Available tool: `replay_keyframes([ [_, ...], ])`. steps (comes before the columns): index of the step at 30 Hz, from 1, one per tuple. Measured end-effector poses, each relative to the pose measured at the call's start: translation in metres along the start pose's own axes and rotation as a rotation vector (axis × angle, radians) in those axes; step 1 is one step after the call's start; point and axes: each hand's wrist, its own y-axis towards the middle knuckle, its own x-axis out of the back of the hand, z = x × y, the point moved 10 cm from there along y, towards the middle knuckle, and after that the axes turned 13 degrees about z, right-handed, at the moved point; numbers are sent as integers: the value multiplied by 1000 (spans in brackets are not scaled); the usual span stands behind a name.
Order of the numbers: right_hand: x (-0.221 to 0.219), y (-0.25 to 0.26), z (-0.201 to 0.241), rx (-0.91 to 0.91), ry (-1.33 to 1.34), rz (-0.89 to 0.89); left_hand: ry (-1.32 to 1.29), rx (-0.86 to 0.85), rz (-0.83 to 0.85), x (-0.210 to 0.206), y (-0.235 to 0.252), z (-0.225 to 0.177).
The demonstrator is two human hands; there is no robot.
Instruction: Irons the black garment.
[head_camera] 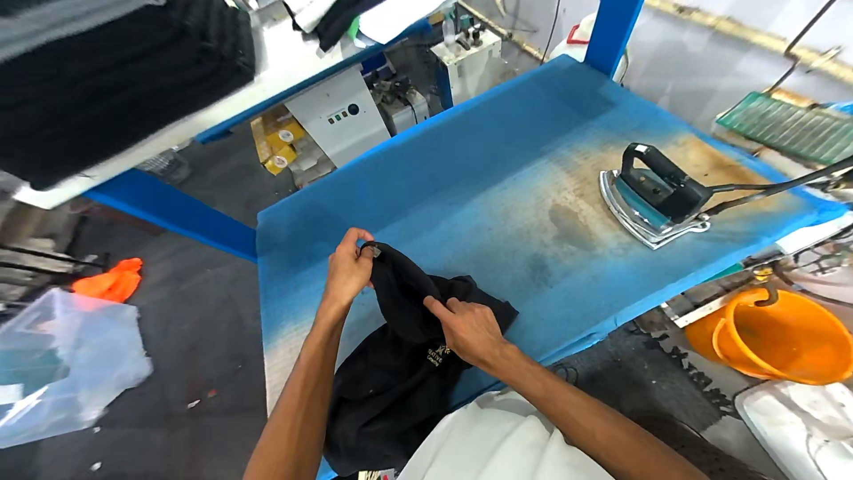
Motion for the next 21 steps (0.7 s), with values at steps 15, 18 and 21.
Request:
replay_keyframes([
  [15, 6, -12, -10, -29, -78, -50, 322, -209, -39, 9, -13, -20],
  [18, 10, -36, -21, 7, -93, -109, 482, -190, 21, -5, -20, -17],
  [21, 13, -55, -36, -26, -3, -119, 425, -234, 75, -17, -24, -18],
])
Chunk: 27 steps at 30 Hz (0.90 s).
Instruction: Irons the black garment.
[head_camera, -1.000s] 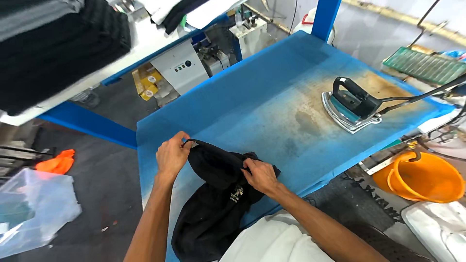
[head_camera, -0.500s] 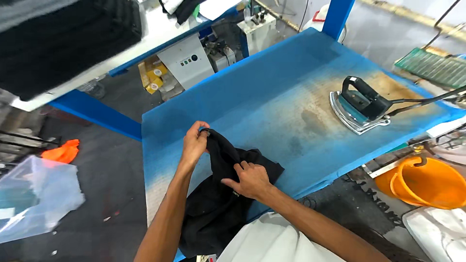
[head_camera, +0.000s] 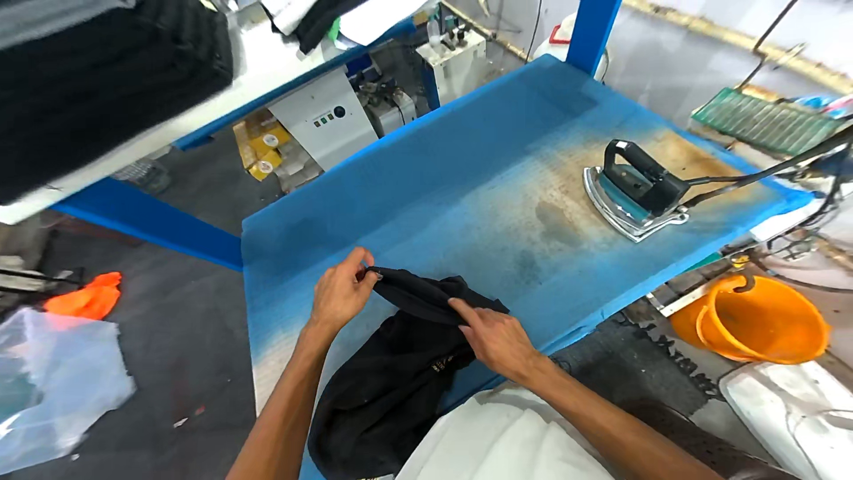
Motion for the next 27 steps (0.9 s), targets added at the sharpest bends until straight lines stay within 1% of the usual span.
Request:
replay_keyframes([
  [2, 5, -9, -11, -63, 85, -8, -26, -64, -12, -3, -8, -14],
  [3, 5, -12, -14, -91, 129, -14, -20, -128, -40, -2, -13, -23],
  [5, 5, -16, -21, -120, 228, -50, 29, -338, -89, 2, -25, -46],
  [7, 7, -17, -29, -129, 343, -70, 91, -530, -74, 4, -37, -61],
  [8, 6, -17, -33, -131, 391, -49, 125, -594, -62, 2, -42, -64],
  [10, -3, -14, -36, -154, 421, 52, 215, -665, -35, -7, -49, -64],
  [12, -11, -10, -37, -176, 385, 161, 281, -664, 19, -19, -49, -57],
  [17, -13, -9, -41, -154, 270, 256, 356, -594, 139, -56, -48, -33],
  [18, -13, -8, -42, -159, 249, 283, 371, -588, 152, -62, -47, -29],
  [20, -12, -6, -41, -173, 251, 344, 416, -608, 126, -67, -50, -22],
  [22, -8, -3, -36, -161, 247, 345, 426, -584, 84, -62, -57, -21],
  [24, -4, -2, -27, -104, 239, 296, 359, -532, 30, -47, -71, -25],
  [27, 13, -2, 3, 69, 197, 99, 193, -425, -117, -10, -108, -27],
])
